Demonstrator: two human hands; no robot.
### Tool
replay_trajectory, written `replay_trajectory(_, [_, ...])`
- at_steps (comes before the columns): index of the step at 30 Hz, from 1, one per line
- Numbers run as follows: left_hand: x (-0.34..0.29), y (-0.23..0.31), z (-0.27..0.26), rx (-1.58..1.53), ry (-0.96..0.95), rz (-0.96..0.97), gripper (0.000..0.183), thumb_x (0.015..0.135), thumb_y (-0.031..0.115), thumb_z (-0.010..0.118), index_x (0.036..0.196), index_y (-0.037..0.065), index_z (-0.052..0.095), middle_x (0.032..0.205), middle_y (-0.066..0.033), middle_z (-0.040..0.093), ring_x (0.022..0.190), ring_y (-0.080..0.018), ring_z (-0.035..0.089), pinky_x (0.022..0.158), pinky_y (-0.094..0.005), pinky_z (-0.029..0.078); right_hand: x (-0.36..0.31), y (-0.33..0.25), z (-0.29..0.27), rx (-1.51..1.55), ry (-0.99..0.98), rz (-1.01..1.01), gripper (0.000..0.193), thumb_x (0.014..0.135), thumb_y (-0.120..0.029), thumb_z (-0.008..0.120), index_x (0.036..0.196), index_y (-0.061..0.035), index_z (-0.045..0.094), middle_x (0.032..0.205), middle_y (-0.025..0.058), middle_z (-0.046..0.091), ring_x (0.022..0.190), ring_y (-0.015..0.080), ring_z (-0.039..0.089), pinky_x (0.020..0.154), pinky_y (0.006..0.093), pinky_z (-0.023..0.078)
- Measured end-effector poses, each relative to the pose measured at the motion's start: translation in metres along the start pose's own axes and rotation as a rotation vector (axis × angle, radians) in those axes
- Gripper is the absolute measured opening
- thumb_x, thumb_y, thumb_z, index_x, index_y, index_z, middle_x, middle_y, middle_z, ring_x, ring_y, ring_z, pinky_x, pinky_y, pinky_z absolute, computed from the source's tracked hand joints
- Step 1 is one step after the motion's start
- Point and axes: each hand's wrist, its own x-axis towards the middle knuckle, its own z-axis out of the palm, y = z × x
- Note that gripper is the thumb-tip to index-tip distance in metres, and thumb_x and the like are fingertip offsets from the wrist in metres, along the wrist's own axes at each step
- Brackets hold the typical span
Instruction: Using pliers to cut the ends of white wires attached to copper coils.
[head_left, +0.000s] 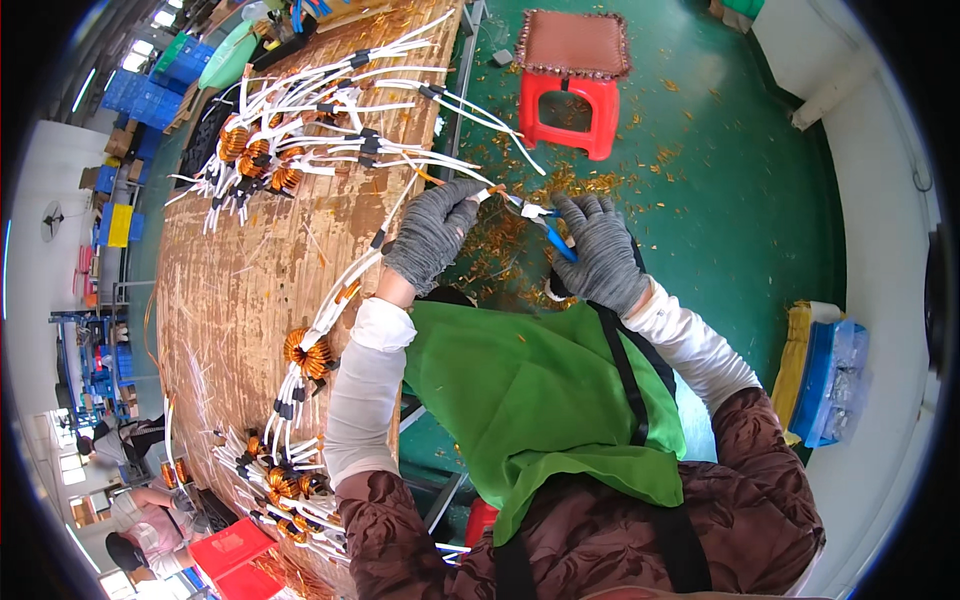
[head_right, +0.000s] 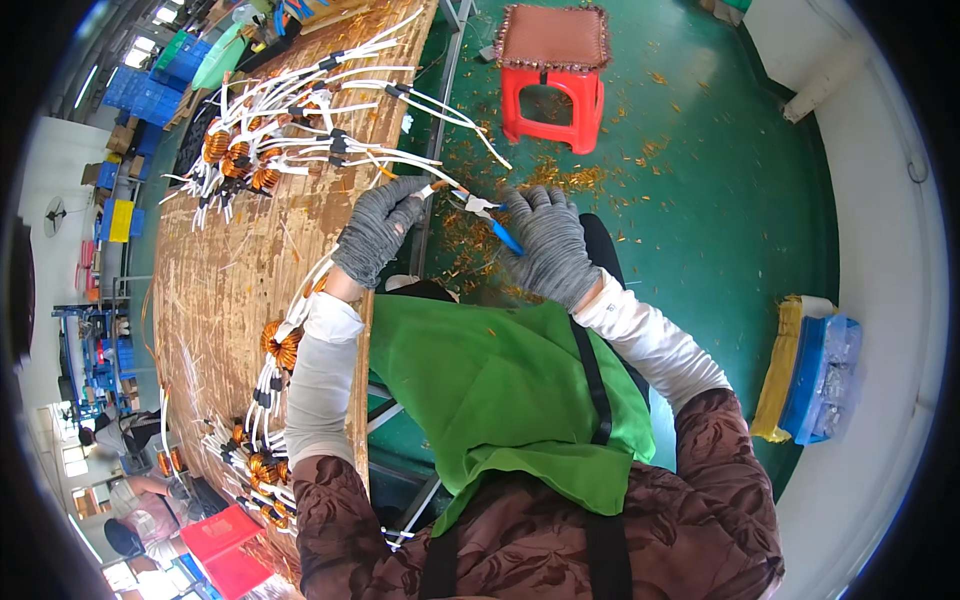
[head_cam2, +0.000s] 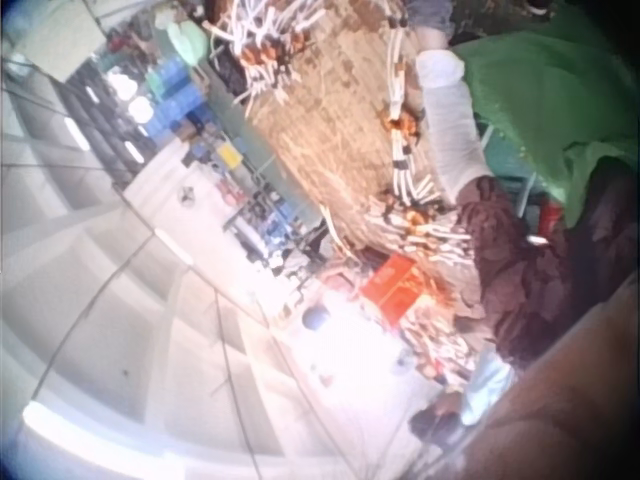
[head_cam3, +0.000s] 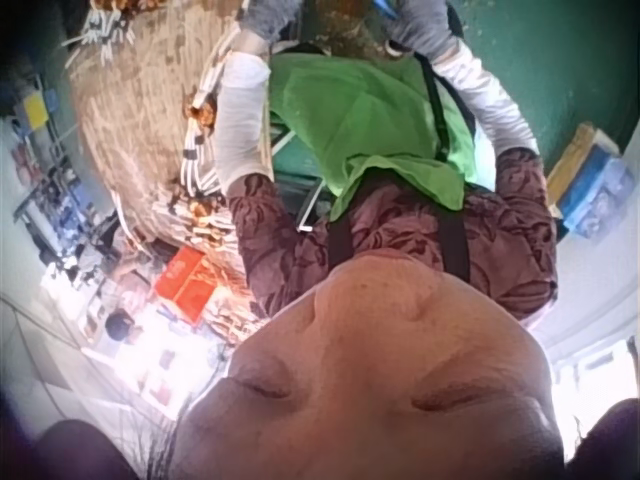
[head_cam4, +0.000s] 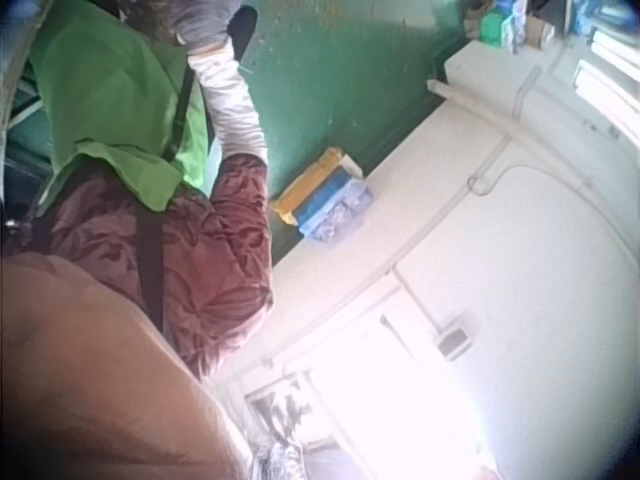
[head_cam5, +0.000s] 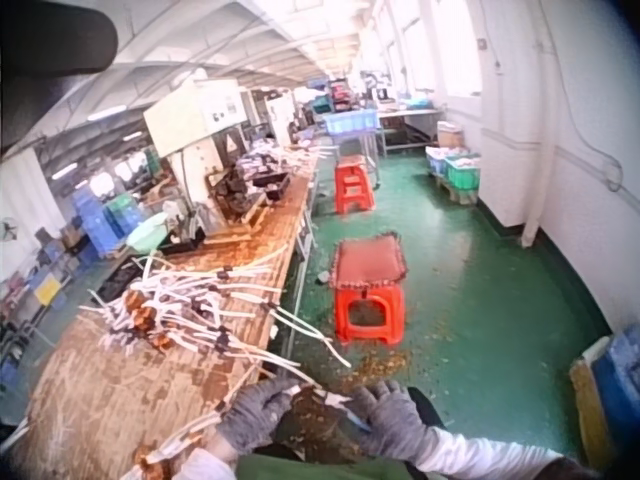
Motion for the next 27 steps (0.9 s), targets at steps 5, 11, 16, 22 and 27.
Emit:
replay_trajectory(5, [-0.002, 0.001, -0.006, -0.039, -0.043, -0.048, 0.025, 0.087, 0.003, 0.05, 0.11, -0.001, 0.058, 0.089, -0.0067, 0.062, 0.077, -0.0109, 0.055, 0.071, -0.0239, 0.046, 0.01, -0.006, 0.013, 0.137, 0.025, -0.014, 0.062, 0.061, -0.015, 0.063, 0.12, -0.0004, 0.047, 0.099, 0.0206, 0.051, 0.094, 0.0381, 0.047, 0.082, 0.0446, 0.041])
replay_trajectory(11, [-0.002, 0.009, -0.004, -0.094, -0.03, -0.052, 0.023, 0.087, 0.004, 0.051, 0.108, -0.003, 0.059, 0.089, -0.0072, 0.063, 0.077, -0.0102, 0.055, 0.07, -0.0239, 0.047, 0.021, -0.011, 0.019, 0.161, 0.07, -0.064, 0.06, 0.063, -0.016, 0.064, 0.119, -0.002, 0.048, 0.095, 0.0197, 0.052, 0.09, 0.0374, 0.049, 0.079, 0.0448, 0.042])
replay_trajectory(16, [-0.006, 0.015, 0.008, -0.114, 0.004, -0.067, 0.021, 0.087, 0.006, 0.053, 0.104, -0.004, 0.06, 0.087, -0.0093, 0.064, 0.074, -0.0114, 0.057, 0.068, -0.0248, 0.047, 0.022, -0.013, 0.021, 0.147, 0.105, -0.059, 0.059, 0.063, -0.014, 0.063, 0.119, -0.0039, 0.048, 0.093, 0.0197, 0.053, 0.087, 0.0382, 0.05, 0.074, 0.046, 0.044])
replay_trajectory(22, [-0.005, 0.0, 0.011, 0.211, 0.162, 0.124, 0.017, 0.083, 0.01, 0.057, 0.093, -0.002, 0.063, 0.074, -0.0149, 0.063, 0.062, -0.0203, 0.06, 0.058, -0.0299, 0.047, 0.02, -0.017, 0.001, 1.343, -0.602, 0.559, 0.029, 0.078, -0.015, 0.061, 0.101, 0.0023, 0.058, 0.065, 0.0004, 0.056, 0.051, 0.0079, 0.051, 0.047, 0.0215, 0.04])
replay_trajectory(27, [-0.007, 0.006, -0.013, -0.44, -0.068, -0.266, 0.028, 0.078, 0.015, 0.063, 0.098, -0.004, 0.062, 0.084, -0.0089, 0.066, 0.063, -0.0069, 0.054, 0.055, -0.0187, 0.042, 0.025, -0.011, 0.009, 0.642, -0.216, -0.041, 0.053, 0.067, -0.012, 0.062, 0.116, 0.0034, 0.048, 0.08, 0.0103, 0.055, 0.073, 0.0228, 0.055, 0.063, 0.0341, 0.045])
